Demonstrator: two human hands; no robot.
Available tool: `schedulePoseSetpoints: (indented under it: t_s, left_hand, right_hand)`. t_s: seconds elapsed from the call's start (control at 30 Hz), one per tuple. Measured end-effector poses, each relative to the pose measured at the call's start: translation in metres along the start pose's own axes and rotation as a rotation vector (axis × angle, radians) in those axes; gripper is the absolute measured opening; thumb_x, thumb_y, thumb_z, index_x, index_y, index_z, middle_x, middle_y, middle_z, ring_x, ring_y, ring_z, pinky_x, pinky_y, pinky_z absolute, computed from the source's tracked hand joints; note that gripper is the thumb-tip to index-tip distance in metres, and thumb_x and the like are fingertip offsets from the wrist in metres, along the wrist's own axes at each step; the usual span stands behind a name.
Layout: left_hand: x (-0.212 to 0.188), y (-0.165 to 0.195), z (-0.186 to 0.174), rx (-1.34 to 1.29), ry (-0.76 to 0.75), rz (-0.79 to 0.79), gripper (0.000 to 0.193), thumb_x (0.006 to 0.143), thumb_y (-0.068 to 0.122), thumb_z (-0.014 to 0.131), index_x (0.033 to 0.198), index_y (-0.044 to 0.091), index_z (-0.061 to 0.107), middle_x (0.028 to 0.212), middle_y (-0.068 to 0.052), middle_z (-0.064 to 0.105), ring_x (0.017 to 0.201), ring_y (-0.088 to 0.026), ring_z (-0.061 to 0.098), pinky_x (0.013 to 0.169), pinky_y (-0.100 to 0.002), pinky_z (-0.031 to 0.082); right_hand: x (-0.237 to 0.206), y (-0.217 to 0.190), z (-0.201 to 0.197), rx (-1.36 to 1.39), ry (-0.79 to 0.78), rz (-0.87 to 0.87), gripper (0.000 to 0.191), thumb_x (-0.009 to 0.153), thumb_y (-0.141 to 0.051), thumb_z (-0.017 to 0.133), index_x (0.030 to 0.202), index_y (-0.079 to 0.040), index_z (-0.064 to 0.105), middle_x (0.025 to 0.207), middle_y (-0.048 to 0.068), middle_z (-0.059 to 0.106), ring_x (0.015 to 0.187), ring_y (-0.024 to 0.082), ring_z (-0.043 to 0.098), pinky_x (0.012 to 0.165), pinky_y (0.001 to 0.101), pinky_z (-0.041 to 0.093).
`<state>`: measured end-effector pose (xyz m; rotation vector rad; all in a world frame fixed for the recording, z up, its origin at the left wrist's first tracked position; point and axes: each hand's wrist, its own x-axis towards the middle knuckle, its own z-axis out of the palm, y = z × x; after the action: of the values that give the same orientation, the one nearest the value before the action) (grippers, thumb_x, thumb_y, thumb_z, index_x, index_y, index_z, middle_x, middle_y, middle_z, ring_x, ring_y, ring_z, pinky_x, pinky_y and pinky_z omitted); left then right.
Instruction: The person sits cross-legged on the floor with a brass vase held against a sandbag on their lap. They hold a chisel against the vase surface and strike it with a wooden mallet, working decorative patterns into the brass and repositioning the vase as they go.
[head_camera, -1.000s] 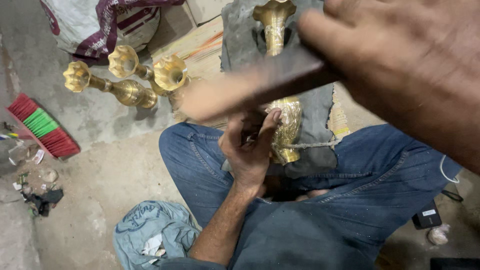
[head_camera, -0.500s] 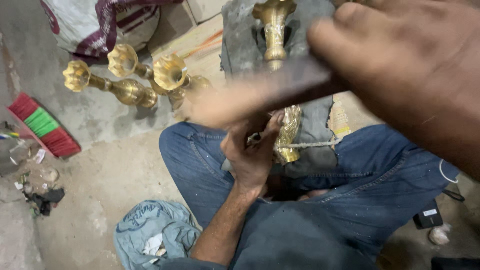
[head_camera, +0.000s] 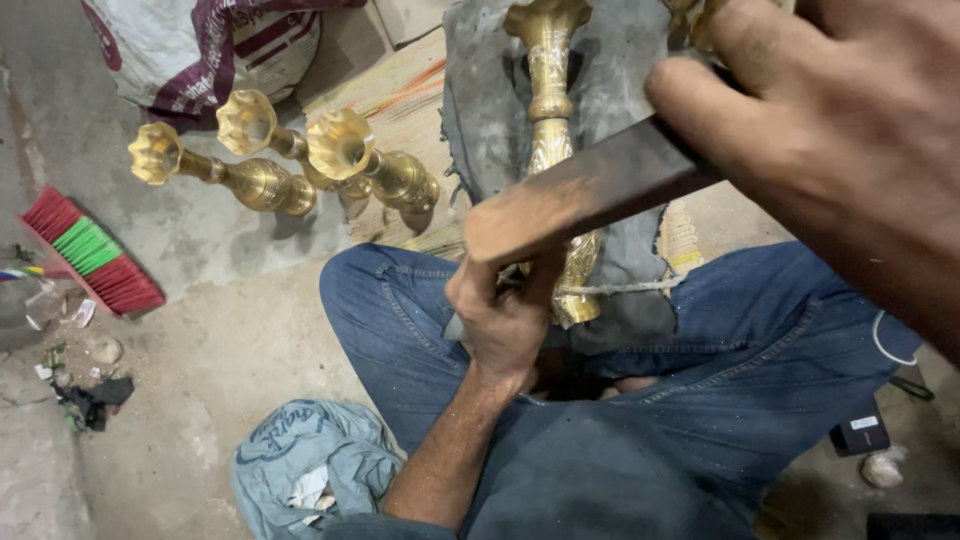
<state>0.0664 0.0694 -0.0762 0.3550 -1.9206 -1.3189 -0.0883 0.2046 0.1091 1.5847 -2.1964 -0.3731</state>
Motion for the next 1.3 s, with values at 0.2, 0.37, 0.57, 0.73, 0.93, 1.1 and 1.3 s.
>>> schedulePoseSetpoints:
  t_s: [0.2, 0.37, 0.57, 0.73, 0.93, 1.1, 1.3]
  left_hand:
    - [0.001, 0.003, 0.002, 0.02, 0.011, 0.011, 0.026, 0.091, 0.005, 0.084, 0.112, 0.001, 0.069, 0.102, -0.009, 0.078, 0.088, -0.017, 0.077, 0.072, -0.026, 0.062]
    - [0.001, 0.005, 0.001, 0.115, -0.003, 0.047, 0.029, 0.093, 0.006, 0.087, 0.117, 0.001, 0.07, 0.101, -0.008, 0.077, 0.09, -0.015, 0.077, 0.078, -0.028, 0.063]
    - [-0.002, 0.004, 0.0, 0.07, -0.017, 0.004, 0.029, 0.092, 0.005, 0.086, 0.117, 0.001, 0.071, 0.099, -0.008, 0.077, 0.085, -0.015, 0.075, 0.074, -0.027, 0.061]
    - [-0.006, -0.002, 0.0, -0.039, -0.038, -0.012, 0.026, 0.091, 0.005, 0.082, 0.114, 0.001, 0.071, 0.094, -0.009, 0.074, 0.082, -0.015, 0.073, 0.07, -0.028, 0.06]
    - [-0.011, -0.011, -0.004, 0.059, -0.117, 0.084, 0.025, 0.092, 0.007, 0.085, 0.112, 0.004, 0.07, 0.095, -0.006, 0.075, 0.082, -0.014, 0.075, 0.07, -0.027, 0.06]
    - [-0.009, -0.009, -0.004, 0.132, -0.075, 0.154, 0.029, 0.084, 0.009, 0.091, 0.103, 0.006, 0.069, 0.084, -0.006, 0.068, 0.073, -0.018, 0.067, 0.066, -0.033, 0.052]
    - [0.001, 0.002, 0.0, 0.116, -0.082, 0.112, 0.024, 0.09, 0.009, 0.086, 0.106, 0.004, 0.069, 0.088, -0.005, 0.071, 0.078, -0.013, 0.072, 0.07, -0.03, 0.056]
  right_hand:
    - [-0.003, 0.0, -0.001, 0.01, 0.017, -0.004, 0.032, 0.081, -0.026, 0.078, 0.108, -0.011, 0.07, 0.09, 0.006, 0.07, 0.085, 0.019, 0.071, 0.076, 0.032, 0.057]
    - [-0.003, 0.0, -0.002, 0.064, -0.036, 0.02, 0.027, 0.086, -0.031, 0.077, 0.104, -0.013, 0.069, 0.092, 0.005, 0.07, 0.087, 0.017, 0.071, 0.078, 0.0325, 0.057]
    - [-0.007, 0.002, 0.005, 0.087, -0.016, 0.042, 0.023, 0.088, -0.027, 0.078, 0.103, -0.012, 0.069, 0.093, 0.007, 0.07, 0.091, 0.019, 0.07, 0.08, 0.0339, 0.057]
    - [-0.017, 0.004, 0.011, -0.027, 0.015, 0.034, 0.024, 0.084, -0.022, 0.079, 0.105, -0.015, 0.07, 0.094, 0.004, 0.07, 0.091, 0.018, 0.069, 0.082, 0.0323, 0.057]
    - [-0.027, 0.005, 0.019, 0.043, -0.04, 0.095, 0.026, 0.086, -0.022, 0.081, 0.108, -0.014, 0.069, 0.093, 0.006, 0.068, 0.087, 0.02, 0.067, 0.082, 0.0348, 0.056]
    - [-0.033, 0.007, 0.018, 0.075, -0.101, 0.081, 0.034, 0.081, -0.023, 0.081, 0.112, -0.013, 0.069, 0.094, 0.008, 0.067, 0.088, 0.023, 0.067, 0.081, 0.0367, 0.055]
    - [-0.036, 0.005, 0.02, 0.088, -0.005, 0.085, 0.032, 0.084, -0.017, 0.085, 0.11, -0.011, 0.068, 0.094, 0.007, 0.068, 0.09, 0.022, 0.066, 0.083, 0.035, 0.054]
